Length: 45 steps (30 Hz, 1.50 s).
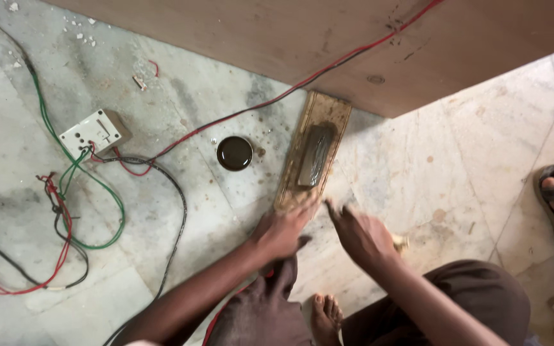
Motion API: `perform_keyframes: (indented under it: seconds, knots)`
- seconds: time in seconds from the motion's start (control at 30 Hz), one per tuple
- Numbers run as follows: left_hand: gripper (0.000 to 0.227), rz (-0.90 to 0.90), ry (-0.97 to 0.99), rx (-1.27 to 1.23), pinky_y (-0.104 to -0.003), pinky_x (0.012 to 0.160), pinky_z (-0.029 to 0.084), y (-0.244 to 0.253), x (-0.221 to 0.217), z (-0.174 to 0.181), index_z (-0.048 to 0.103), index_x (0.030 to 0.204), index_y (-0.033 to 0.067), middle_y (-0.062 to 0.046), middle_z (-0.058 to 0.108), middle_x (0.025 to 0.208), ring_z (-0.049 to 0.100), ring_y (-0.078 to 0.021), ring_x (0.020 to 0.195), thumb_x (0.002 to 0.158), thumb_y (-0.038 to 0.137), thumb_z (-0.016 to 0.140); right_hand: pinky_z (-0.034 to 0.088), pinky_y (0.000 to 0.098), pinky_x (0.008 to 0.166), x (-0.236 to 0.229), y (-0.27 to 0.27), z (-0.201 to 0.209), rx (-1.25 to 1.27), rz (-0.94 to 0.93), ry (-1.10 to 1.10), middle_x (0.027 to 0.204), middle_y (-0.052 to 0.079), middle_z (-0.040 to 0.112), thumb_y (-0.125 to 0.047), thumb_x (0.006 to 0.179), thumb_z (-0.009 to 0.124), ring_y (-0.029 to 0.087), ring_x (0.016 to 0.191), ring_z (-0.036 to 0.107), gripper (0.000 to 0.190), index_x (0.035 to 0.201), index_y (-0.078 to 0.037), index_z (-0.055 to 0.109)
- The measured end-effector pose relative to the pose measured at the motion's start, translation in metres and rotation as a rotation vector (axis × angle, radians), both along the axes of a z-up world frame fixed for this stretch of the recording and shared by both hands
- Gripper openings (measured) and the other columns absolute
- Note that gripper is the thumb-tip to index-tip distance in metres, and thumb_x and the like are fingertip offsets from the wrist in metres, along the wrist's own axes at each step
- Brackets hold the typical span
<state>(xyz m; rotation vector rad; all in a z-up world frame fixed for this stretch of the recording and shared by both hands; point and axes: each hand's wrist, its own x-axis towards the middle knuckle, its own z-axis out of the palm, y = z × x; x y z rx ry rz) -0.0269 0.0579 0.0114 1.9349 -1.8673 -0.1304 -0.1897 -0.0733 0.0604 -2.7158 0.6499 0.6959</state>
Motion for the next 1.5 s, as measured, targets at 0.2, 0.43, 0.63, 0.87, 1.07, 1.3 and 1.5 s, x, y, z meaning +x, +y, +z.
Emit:
perform_keyframes:
  seconds: [0.2,0.43,0.63,0.87,1.07,1.3,1.5]
  knots:
    - [0.027,0.440,0.816,0.094,-0.026,0.062,0.055,0.035,0.036,0.058,0.071,0.107,0.0057,-0.007,0.072,0.114,0.065,-0.0088,0.069,0.088,0.022,0.079,0.051,0.0329,0.062,-0.017,-0.030,0.014,1.020,-0.990,-0.299,0.081,0.005,0.063,-0.015,0.096,0.057,0.014,0.066,0.057,0.041,0.134,-0.002,0.061]
    - [0.033,0.291,1.247,0.190,-0.023,0.061,0.048,-0.003,0.020,0.064,0.075,0.115,0.0073,0.000,0.074,0.104,0.053,-0.0034,0.072,0.089,0.027,0.082,0.051,0.0314,0.071,-0.011,-0.025,0.008,1.399,-1.040,-0.591,0.072,0.001,0.053,-0.034,0.105,0.058,0.012,0.068,0.049,0.039,0.120,0.001,0.068]
    - [0.028,0.318,1.286,0.275,-0.023,0.056,0.047,-0.019,0.020,0.064,0.079,0.109,0.0074,0.001,0.074,0.101,0.054,-0.0034,0.062,0.090,0.028,0.080,0.053,0.0321,0.079,-0.016,-0.016,-0.011,1.461,-1.038,-0.616,0.084,0.001,0.059,-0.037,0.107,0.057,0.012,0.078,0.054,0.036,0.113,-0.002,0.065]
    - [0.017,0.577,1.270,0.047,-0.022,0.062,0.052,0.003,0.020,0.026,0.073,0.105,0.0075,0.001,0.074,0.095,0.062,-0.0044,0.070,0.096,0.022,0.076,0.056,0.0406,0.071,0.059,-0.026,0.025,0.568,-0.499,-0.426,0.090,0.007,0.070,-0.029,0.100,0.058,0.024,0.083,0.069,0.030,0.123,-0.010,0.063]
    - [0.059,0.848,0.502,-0.017,-0.042,0.071,0.058,0.038,0.085,0.019,0.059,0.128,0.0076,-0.012,0.062,0.126,0.071,-0.0338,0.098,0.079,0.024,0.086,0.055,0.0484,0.072,0.158,-0.023,0.047,0.147,-0.002,-0.233,0.109,0.011,0.068,-0.019,0.094,0.061,0.036,0.091,0.069,0.022,0.114,-0.017,0.069]
    - [0.094,0.723,0.497,0.190,-0.046,0.078,0.059,0.026,0.124,0.002,0.040,0.149,0.0059,-0.012,0.046,0.153,0.070,-0.0364,0.101,0.072,0.033,0.086,0.058,0.0415,0.069,0.218,0.000,0.019,-0.181,0.450,-0.125,0.099,0.009,0.066,-0.019,0.089,0.066,0.027,0.089,0.071,0.015,0.102,-0.015,0.072]
    - [0.084,0.743,0.485,0.135,-0.044,0.079,0.060,0.025,0.117,-0.012,0.047,0.145,0.0093,-0.008,0.054,0.146,0.073,-0.0315,0.102,0.076,0.038,0.087,0.058,0.0420,0.074,0.234,0.005,0.009,-0.217,0.500,-0.029,0.104,0.007,0.066,-0.021,0.088,0.068,0.026,0.094,0.070,0.013,0.098,-0.015,0.073]
